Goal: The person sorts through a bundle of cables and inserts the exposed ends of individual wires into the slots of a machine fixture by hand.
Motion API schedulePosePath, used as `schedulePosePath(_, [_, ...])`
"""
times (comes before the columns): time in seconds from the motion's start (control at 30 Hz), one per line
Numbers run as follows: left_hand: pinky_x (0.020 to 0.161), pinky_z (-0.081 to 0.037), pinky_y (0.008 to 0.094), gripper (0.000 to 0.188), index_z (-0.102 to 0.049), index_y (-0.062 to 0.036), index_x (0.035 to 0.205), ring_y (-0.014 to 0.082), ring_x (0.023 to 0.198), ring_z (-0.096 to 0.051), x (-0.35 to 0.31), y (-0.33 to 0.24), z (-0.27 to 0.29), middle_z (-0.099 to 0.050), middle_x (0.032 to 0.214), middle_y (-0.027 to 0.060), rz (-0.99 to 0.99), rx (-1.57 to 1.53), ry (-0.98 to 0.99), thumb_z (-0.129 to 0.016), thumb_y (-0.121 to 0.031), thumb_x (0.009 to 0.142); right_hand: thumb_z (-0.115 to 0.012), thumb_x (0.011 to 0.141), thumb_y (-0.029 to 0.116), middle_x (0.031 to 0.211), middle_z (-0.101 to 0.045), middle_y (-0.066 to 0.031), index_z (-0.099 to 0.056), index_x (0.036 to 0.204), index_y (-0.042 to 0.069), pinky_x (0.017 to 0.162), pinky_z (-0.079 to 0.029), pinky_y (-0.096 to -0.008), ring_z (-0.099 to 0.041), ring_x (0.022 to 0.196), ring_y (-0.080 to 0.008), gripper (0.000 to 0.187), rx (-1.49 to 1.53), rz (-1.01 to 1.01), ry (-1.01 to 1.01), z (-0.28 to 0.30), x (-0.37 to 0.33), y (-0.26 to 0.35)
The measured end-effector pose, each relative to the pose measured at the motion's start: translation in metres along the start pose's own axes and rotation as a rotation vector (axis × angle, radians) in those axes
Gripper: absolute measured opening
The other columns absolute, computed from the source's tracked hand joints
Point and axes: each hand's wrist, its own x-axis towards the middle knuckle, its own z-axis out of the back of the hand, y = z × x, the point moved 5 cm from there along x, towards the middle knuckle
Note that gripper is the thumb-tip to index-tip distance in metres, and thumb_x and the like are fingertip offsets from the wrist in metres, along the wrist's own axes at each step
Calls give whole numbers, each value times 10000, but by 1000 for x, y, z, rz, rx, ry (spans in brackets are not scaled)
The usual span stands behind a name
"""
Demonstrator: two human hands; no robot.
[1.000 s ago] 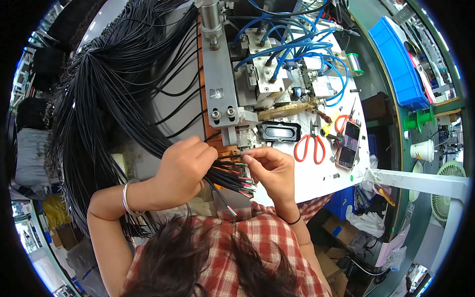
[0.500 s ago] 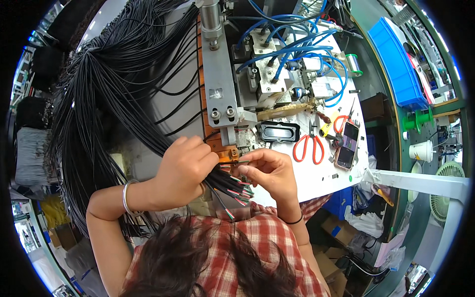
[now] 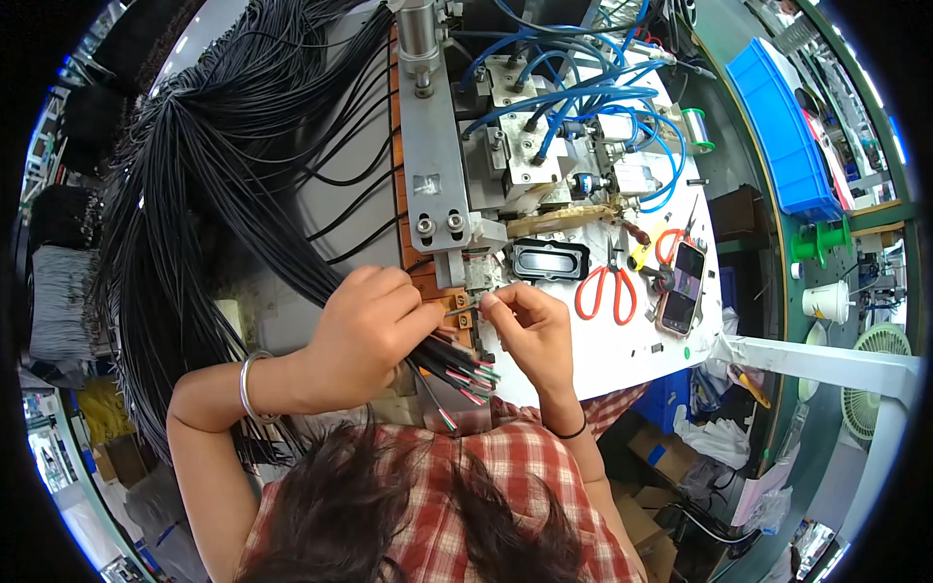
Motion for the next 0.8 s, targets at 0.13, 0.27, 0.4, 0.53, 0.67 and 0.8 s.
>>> schedulePosePath(0.13, [662,-361,347,237,-514,-60,734,229,733,-479,-3,-1,1,-477,703,51,53,42,58,-624,-10,530,-553,895,73,666,-562,-28,-541,795,-4,415,-332,-171,-447,475,-34,127,118,-113,129,-3,1,-4])
schedulePosePath(0.27, [678,-365,347,240,-509,-64,726,228,736,-489,-4,1,-8,-486,697,50,25,57,109,-627,-14,522,-528,916,107,664,-551,-17,-509,808,13,408,-319,-174,-431,476,-28,144,113,-185,197,-1,4,-7])
schedulePosePath(0.4, [681,-375,354,237,-506,-59,718,235,727,-501,-2,3,1,-494,689,56,16,108,216,-626,-18,518,-530,914,109,683,-561,-14,-521,852,10,419,-318,-171,-440,502,-22,117,49,-175,155,-1,0,-8])
schedulePosePath(0.53, [661,-381,366,224,-501,-47,706,250,704,-506,-9,14,1,-493,684,69,89,116,312,-616,-22,515,-576,892,78,670,-532,28,-565,921,4,472,-344,-164,-463,567,-10,81,-12,-62,19,2,-6,4])
schedulePosePath(0.67, [635,-383,373,206,-494,-34,693,265,678,-498,-2,8,8,-487,680,83,65,70,165,-602,-19,518,-618,862,38,686,-550,33,-611,945,-11,516,-384,-168,-513,617,-21,97,33,170,43,-4,-4,21])
schedulePosePath(0.8, [622,-381,368,199,-490,-28,695,274,666,-488,0,2,13,-480,677,92,40,20,76,-590,-9,524,-640,841,16,719,-597,4,-642,905,-31,557,-426,-175,-561,652,-44,79,121,150,49,-11,-4,25])
